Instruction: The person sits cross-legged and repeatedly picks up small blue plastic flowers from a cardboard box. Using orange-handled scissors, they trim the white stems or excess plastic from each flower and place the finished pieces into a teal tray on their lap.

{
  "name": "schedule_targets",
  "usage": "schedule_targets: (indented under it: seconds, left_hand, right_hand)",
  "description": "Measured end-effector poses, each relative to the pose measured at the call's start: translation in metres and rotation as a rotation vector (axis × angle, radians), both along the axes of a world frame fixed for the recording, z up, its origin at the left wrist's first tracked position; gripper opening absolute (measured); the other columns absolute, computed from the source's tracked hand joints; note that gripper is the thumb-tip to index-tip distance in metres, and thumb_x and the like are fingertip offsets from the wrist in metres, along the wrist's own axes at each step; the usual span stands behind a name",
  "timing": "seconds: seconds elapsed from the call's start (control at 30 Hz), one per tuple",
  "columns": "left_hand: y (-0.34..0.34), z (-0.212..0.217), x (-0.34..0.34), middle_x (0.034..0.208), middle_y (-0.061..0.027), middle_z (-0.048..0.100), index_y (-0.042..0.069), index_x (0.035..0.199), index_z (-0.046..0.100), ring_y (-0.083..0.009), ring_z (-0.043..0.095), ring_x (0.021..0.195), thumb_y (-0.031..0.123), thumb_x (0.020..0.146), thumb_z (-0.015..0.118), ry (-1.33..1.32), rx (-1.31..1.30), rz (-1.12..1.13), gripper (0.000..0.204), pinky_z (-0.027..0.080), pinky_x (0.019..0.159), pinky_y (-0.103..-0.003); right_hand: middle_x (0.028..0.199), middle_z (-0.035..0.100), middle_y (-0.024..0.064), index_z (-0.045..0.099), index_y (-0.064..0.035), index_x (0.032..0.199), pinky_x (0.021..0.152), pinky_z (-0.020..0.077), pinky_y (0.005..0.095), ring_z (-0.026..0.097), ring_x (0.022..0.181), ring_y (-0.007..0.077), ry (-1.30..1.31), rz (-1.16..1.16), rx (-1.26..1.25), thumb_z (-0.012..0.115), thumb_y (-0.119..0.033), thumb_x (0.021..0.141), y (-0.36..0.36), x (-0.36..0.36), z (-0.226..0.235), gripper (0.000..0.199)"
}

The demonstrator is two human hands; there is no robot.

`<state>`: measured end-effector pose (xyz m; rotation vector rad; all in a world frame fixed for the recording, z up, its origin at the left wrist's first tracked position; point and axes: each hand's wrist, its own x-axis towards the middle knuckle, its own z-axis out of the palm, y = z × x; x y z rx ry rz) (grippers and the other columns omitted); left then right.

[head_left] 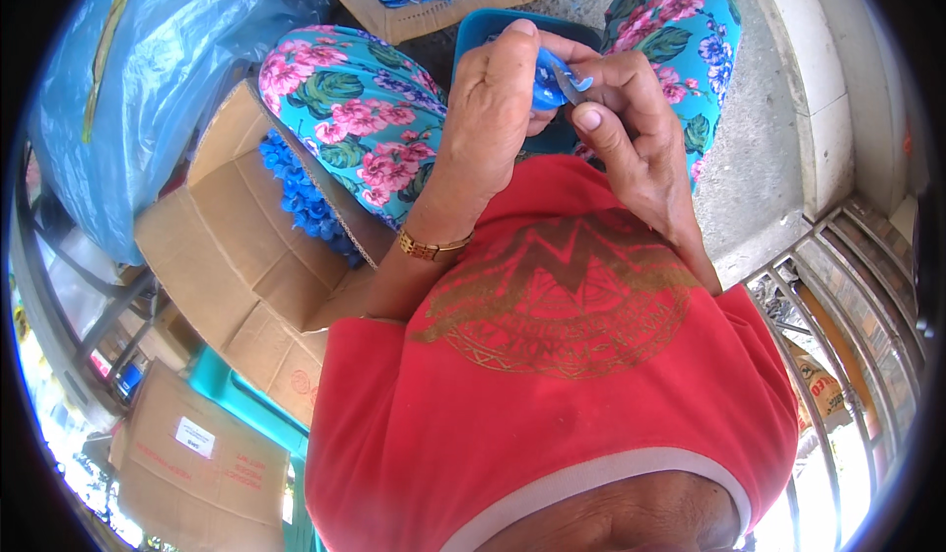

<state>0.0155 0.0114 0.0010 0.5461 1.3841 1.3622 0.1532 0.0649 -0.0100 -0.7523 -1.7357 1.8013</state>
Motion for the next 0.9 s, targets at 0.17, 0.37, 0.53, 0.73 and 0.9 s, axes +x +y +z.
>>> schedule_targets:
  seconds: [0.17, 0.37, 0.53, 0.73, 0.9]
  left_hand:
    - [0.002, -0.012, -0.004, 0.069, 0.0015, 0.051, -0.003, 0.101, 0.059, -0.0027, 0.031, 0.05, 0.038, 0.096, 0.034, -0.271, 0.087, -0.073, 0.048, 0.022, 0.043, -0.018]
    - [-0.001, -0.009, -0.008, 0.07, 0.0015, 0.05, 0.001, 0.097, 0.055, -0.0033, 0.032, 0.053, 0.041, 0.098, 0.032, -0.441, 0.134, 0.009, 0.046, 0.022, 0.044, -0.017]
    - [0.002, -0.003, -0.004, 0.063, -0.0004, 0.049, 0.003, 0.086, 0.057, -0.0048, 0.039, 0.05, 0.046, 0.097, 0.036, -0.228, 0.097, 0.114, 0.05, 0.028, 0.043, -0.018]
    - [-0.001, -0.005, 0.006, 0.06, -0.0009, 0.05, 0.002, 0.08, 0.059, -0.0058, 0.042, 0.049, 0.047, 0.097, 0.033, 0.057, 0.111, 0.201, 0.055, 0.031, 0.043, -0.02]
    - [0.0, -0.001, 0.002, 0.057, -0.0009, 0.051, 0.001, 0.072, 0.059, -0.0066, 0.042, 0.048, 0.042, 0.097, 0.034, 0.193, 0.085, 0.201, 0.054, 0.032, 0.043, -0.022]
  right_hand:
    - [0.076, 0.057, 0.003, 0.047, -0.0014, 0.106, 0.065, 0.0427, 0.0214, 0.049, 0.071, 0.0056, -0.024, -0.037, -0.033, 0.054, -0.005, 0.091, 0.003, 0.0, -0.007, 0.017]
    - [0.071, 0.056, 0.0031, 0.048, -0.0021, 0.11, 0.063, 0.0422, 0.0232, 0.048, 0.067, 0.0061, -0.051, -0.034, 0.046, 0.056, -0.009, 0.09, 0.0, -0.001, 0.0, 0.022]
    - [0.068, 0.056, 0.0046, 0.048, -0.0046, 0.112, 0.058, 0.041, 0.0256, 0.049, 0.061, 0.0097, -0.026, -0.059, 0.154, 0.059, -0.009, 0.088, -0.006, -0.003, -0.005, 0.027]
    - [0.065, 0.053, 0.0056, 0.047, -0.0062, 0.114, 0.055, 0.0412, 0.0262, 0.05, 0.057, 0.0139, -0.109, -0.042, 0.224, 0.061, -0.007, 0.085, -0.004, -0.002, 0.007, 0.032]
    - [0.065, 0.053, 0.0062, 0.047, -0.0072, 0.115, 0.053, 0.041, 0.0264, 0.052, 0.057, 0.0144, -0.068, 0.021, 0.194, 0.059, -0.004, 0.086, -0.005, -0.003, 0.007, 0.032]
